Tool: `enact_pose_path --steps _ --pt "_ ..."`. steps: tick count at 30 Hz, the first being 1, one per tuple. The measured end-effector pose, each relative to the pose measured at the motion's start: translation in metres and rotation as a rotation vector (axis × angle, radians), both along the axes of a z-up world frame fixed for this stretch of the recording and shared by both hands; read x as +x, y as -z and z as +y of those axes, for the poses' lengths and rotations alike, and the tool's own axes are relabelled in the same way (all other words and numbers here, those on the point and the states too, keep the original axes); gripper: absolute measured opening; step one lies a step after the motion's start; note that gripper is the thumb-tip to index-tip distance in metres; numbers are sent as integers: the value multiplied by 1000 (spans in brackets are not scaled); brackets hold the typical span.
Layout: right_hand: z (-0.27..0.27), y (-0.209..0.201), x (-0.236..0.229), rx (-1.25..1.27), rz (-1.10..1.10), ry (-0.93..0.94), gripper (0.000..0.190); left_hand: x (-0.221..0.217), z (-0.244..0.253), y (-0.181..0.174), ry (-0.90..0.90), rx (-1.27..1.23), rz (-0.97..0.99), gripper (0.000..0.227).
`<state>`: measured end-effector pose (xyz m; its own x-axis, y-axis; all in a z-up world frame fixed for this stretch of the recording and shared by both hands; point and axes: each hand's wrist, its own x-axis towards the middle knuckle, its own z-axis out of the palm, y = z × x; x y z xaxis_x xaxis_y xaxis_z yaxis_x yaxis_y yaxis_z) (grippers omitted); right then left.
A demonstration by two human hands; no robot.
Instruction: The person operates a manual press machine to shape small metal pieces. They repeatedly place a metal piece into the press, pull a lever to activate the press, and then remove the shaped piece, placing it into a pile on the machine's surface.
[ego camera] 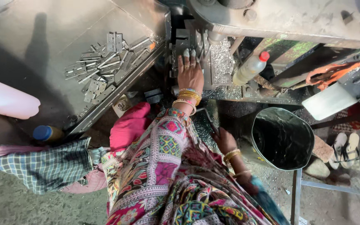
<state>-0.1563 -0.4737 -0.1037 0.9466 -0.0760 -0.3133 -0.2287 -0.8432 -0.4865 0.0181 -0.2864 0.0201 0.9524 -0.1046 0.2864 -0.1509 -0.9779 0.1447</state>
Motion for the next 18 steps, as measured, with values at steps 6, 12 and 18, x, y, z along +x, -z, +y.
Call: enact_pose_path --steps 6,12,18 --pt "-4 -12 8 -108 -64 -77 44 3 4 -1 23 28 147 45" --pt "7 -44 8 -46 36 1 42 25 -4 -6 -26 22 168 46" --pt "3 -26 1 -94 -22 -56 47 15 -4 -6 -7 30 160 46"
